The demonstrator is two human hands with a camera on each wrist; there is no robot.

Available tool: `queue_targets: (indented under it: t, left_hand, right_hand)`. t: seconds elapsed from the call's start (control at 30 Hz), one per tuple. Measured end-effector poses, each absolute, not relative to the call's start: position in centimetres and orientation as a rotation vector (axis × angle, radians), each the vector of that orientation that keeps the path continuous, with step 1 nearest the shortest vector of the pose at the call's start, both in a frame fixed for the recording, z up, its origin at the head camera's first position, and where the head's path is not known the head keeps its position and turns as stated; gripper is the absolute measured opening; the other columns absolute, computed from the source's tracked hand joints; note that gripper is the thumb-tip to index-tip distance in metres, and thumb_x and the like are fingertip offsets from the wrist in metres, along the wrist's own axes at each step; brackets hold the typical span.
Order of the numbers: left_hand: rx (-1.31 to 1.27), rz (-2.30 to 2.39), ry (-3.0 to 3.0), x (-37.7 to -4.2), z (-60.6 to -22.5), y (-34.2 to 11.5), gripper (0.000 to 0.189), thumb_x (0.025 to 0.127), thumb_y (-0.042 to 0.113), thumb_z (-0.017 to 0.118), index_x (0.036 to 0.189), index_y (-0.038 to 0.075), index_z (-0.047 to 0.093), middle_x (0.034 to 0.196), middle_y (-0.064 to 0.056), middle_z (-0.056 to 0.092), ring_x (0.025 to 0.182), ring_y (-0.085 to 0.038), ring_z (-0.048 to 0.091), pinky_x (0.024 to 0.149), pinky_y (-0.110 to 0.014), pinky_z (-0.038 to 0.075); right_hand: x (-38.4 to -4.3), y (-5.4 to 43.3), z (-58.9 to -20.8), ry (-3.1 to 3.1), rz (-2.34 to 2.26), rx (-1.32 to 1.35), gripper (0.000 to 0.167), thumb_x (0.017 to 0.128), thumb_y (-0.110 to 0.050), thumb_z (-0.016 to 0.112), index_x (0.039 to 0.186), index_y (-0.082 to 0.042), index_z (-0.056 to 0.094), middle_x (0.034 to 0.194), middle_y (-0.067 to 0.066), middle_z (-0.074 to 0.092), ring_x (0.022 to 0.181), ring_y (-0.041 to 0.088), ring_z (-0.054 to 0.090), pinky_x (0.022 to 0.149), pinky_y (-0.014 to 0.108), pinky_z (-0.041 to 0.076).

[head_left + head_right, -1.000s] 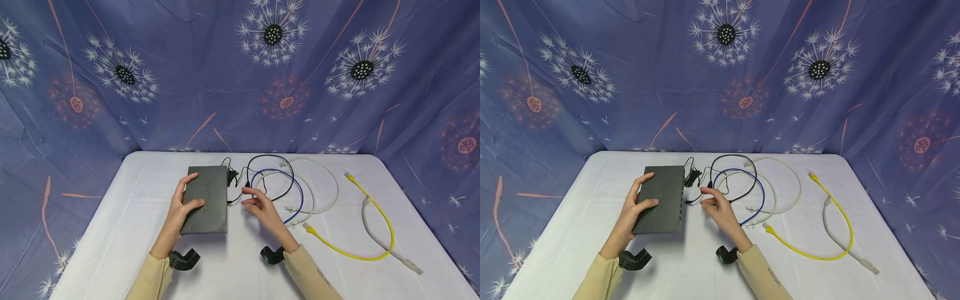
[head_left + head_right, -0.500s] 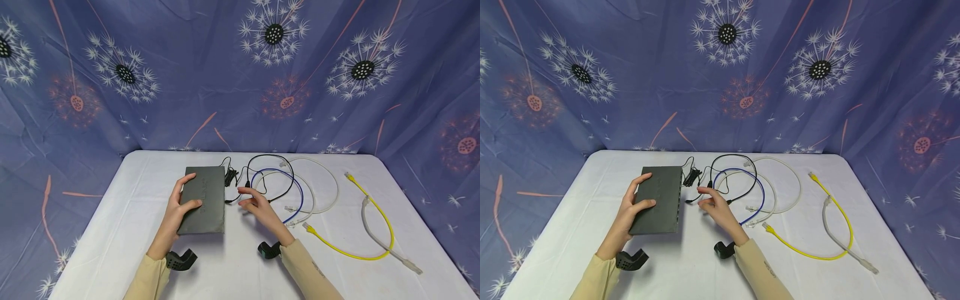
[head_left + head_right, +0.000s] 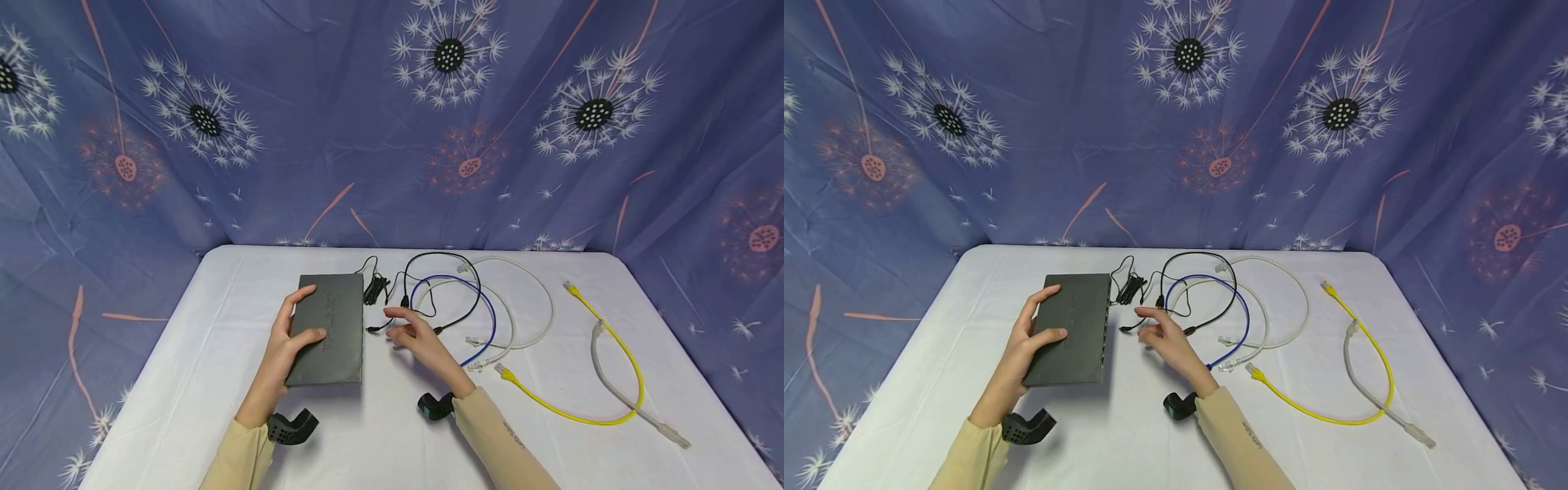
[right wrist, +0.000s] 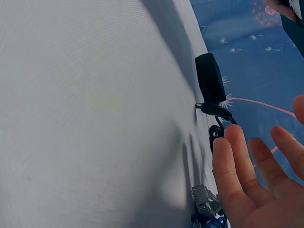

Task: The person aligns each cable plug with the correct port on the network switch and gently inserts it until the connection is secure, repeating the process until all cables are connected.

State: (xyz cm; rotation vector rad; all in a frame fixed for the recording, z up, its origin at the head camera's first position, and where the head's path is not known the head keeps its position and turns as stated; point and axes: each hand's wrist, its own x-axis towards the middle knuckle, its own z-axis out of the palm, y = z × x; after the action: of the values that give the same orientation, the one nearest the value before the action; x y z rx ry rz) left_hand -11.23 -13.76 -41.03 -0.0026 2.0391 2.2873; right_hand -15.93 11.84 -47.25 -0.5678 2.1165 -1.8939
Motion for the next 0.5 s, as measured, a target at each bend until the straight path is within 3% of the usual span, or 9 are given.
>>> queue_targets:
  t: [0.13, 0.33, 0.5]
  left_hand:
    - [-0.012, 2.281, 2.046, -11.19, -41.08, -13.76, 0.069, 0.083, -0.001, 0.06, 0.142, 0.028, 0.04, 0.131, -0.016, 0.042, 0.103, -0.033, 0.048, 0.073, -0.044, 0.047]
    - [-0.008, 2.285, 2.035, -11.19, -41.15, -13.75, 0.069, 0.083, 0.0, 0.06, 0.142, 0.029, 0.04, 0.131, -0.016, 0.041, 0.103, -0.033, 0.048, 0.072, -0.045, 0.047]
    - [-0.009, 2.281, 2.045, -11.15, -41.24, -13.74, 0.069, 0.083, 0.0, 0.06, 0.142, 0.028, 0.04, 0.13, -0.016, 0.041, 0.103, -0.033, 0.047, 0.073, -0.044, 0.046]
  right_hand:
    - [-16.0, 11.69, -47.54, 2.133, -1.873, -0.581, 0.046, 0.091, 0.009, 0.046, 0.136, 0.01, 0.042, 0.134, 0.032, 0.042, 0.105, 0.047, 0.054, 0.085, 0.047, 0.048]
    - [-15.94, 11.66, -47.8, 2.131, -1.863, -0.579, 0.045, 0.092, 0.006, 0.05, 0.136, 0.01, 0.041, 0.135, 0.033, 0.041, 0.113, 0.046, 0.051, 0.088, 0.032, 0.047]
    - [-15.92, 11.49, -47.76, 2.142, -1.855, -0.591, 0.045, 0.092, 0.007, 0.049, 0.136, 0.01, 0.042, 0.137, 0.031, 0.041, 0.115, 0.045, 0.05, 0.089, 0.03, 0.046]
